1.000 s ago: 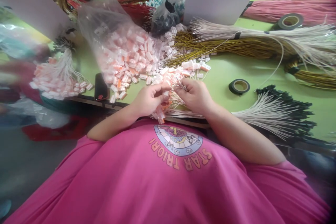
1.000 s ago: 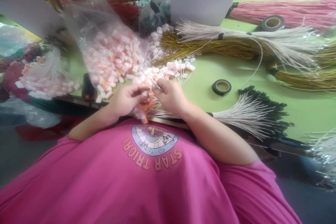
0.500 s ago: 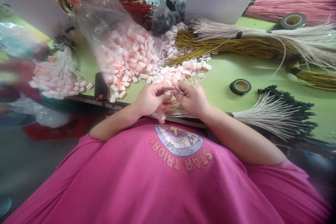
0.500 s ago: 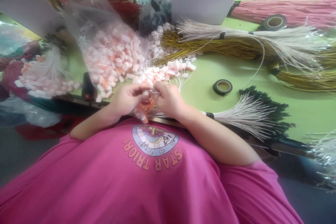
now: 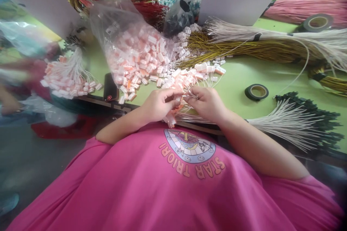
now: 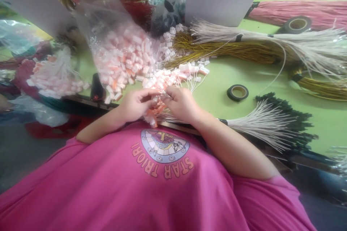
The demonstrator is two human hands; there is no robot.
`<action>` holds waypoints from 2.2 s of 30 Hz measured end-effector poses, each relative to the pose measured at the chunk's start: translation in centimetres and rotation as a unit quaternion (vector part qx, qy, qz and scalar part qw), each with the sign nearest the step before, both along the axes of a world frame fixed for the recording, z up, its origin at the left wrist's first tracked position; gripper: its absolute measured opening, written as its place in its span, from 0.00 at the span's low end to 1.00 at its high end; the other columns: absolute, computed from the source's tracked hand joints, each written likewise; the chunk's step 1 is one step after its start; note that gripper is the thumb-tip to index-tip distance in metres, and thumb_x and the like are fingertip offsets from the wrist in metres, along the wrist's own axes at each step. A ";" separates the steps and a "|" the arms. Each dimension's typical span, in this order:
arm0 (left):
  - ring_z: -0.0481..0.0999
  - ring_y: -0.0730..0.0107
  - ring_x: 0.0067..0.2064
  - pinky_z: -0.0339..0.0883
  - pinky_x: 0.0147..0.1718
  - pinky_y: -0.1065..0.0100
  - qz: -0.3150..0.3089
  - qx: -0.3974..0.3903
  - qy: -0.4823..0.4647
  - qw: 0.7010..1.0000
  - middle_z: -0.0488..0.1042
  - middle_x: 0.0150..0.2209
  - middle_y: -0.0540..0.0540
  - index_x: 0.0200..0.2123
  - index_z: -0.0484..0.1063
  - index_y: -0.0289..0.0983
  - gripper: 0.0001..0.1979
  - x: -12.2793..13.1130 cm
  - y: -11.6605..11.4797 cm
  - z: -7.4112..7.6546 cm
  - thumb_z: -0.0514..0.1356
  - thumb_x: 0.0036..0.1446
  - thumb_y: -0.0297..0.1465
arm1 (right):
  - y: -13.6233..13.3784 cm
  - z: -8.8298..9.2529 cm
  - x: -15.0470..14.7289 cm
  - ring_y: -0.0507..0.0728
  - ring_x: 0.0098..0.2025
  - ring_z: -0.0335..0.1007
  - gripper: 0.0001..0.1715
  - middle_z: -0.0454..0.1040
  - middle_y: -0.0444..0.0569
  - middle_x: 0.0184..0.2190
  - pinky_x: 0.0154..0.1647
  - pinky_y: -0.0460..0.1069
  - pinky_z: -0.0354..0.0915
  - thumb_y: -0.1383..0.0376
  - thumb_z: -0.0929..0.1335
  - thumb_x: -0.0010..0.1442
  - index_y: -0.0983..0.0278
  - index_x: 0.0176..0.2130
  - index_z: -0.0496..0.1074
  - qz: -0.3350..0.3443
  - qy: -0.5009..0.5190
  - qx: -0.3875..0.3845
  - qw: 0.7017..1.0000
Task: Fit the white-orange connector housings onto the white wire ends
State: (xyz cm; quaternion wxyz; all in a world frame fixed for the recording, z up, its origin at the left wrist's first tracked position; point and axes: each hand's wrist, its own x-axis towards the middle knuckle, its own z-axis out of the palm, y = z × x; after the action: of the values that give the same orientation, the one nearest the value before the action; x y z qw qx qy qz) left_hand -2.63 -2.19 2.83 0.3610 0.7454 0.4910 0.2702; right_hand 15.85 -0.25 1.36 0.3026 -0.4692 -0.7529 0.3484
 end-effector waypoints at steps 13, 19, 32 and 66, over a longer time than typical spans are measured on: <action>0.75 0.53 0.40 0.68 0.38 0.59 0.212 0.060 0.492 0.842 0.74 0.41 0.37 0.41 0.71 0.35 0.12 -11.8 0.5 -1.4 0.54 0.61 0.36 | 1.2 -0.3 0.9 0.53 0.30 0.67 0.05 0.72 0.44 0.25 0.33 0.51 0.62 0.65 0.71 0.48 0.64 0.25 0.72 -0.048 0.228 -0.092 0.968; 0.74 0.55 0.40 0.67 0.36 0.60 0.168 0.037 0.486 0.857 0.74 0.39 0.36 0.40 0.71 0.34 0.14 -12.3 1.1 -3.8 0.48 0.64 0.34 | 1.2 -0.4 0.8 0.50 0.25 0.66 0.03 0.73 0.45 0.21 0.28 0.49 0.61 0.68 0.69 0.48 0.65 0.27 0.74 -0.026 0.300 -0.182 0.936; 0.73 0.75 0.30 0.70 0.29 0.71 0.028 -0.090 -0.177 0.980 0.71 0.33 0.50 0.37 0.66 0.38 0.12 -2.3 0.8 1.3 0.65 0.52 0.33 | 0.8 0.6 0.6 0.49 0.22 0.60 0.04 0.67 0.41 0.18 0.25 0.48 0.56 0.70 0.66 0.47 0.64 0.22 0.66 -0.038 0.199 -0.133 0.970; 0.78 0.72 0.26 0.73 0.24 0.72 0.072 -0.108 -0.104 0.986 0.79 0.31 0.46 0.42 0.75 0.35 0.11 1.2 0.7 0.1 0.62 0.54 0.29 | -0.1 -0.2 0.0 0.50 0.23 0.56 0.11 0.64 0.43 0.19 0.25 0.47 0.51 0.62 0.64 0.55 0.62 0.23 0.62 -0.051 0.019 0.039 0.998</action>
State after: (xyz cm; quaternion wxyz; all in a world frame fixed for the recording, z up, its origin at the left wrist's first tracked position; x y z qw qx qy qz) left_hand -1.42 -1.47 2.97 0.4682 0.6326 0.5293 0.3170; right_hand 15.80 -0.36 1.21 0.3524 -0.4882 -0.7348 0.3123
